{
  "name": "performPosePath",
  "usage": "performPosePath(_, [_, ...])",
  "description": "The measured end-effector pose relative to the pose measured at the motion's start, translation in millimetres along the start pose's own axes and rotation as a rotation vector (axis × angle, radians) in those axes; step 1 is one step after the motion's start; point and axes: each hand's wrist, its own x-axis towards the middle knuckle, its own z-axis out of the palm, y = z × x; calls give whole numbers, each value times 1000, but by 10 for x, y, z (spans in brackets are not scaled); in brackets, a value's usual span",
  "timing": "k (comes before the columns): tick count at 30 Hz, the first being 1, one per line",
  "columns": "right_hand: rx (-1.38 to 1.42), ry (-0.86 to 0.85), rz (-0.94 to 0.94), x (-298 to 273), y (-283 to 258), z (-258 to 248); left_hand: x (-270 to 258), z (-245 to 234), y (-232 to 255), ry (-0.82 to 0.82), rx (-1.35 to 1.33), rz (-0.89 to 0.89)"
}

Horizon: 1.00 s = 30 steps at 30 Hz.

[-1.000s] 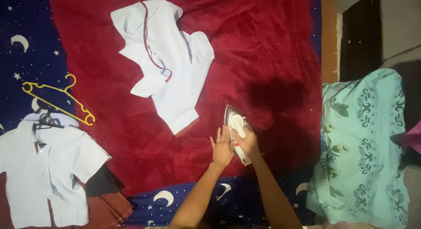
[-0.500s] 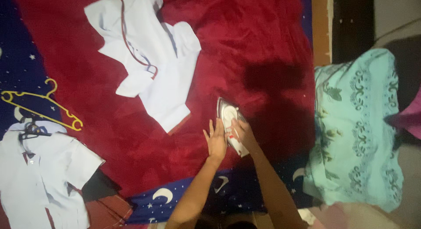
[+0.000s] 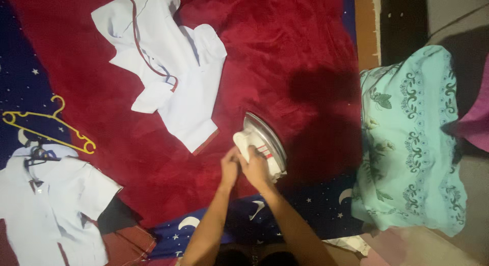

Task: The person irons a white short-sleeved shirt on a bed. They remove the shirt from a hanger, lay it flat, and use an iron to smooth the fabric, adjusting the shirt and ironing different sections.

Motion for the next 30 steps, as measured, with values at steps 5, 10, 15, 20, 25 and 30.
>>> performPosePath(5, [-4,-121,9,-136,-60,236,-31,-141,450,8,-518,-201])
performPosePath(10, [41,-262,44,-220,44,200,-46,-164,502,123,-190,-80])
performPosePath(15, [0,-178,35,-186,69,197,-22,-83,859,142,231,61])
performPosePath(20, [3,-57,18,-159,124,87,-66,203,1450,184,676,99])
performPosePath(25, [-3,51,17,-168,246,37,27,447,1480,219,842,60])
performPosePath(30, [-11,148,-10,-165,377,-3,228,458,1348,206,743,-37])
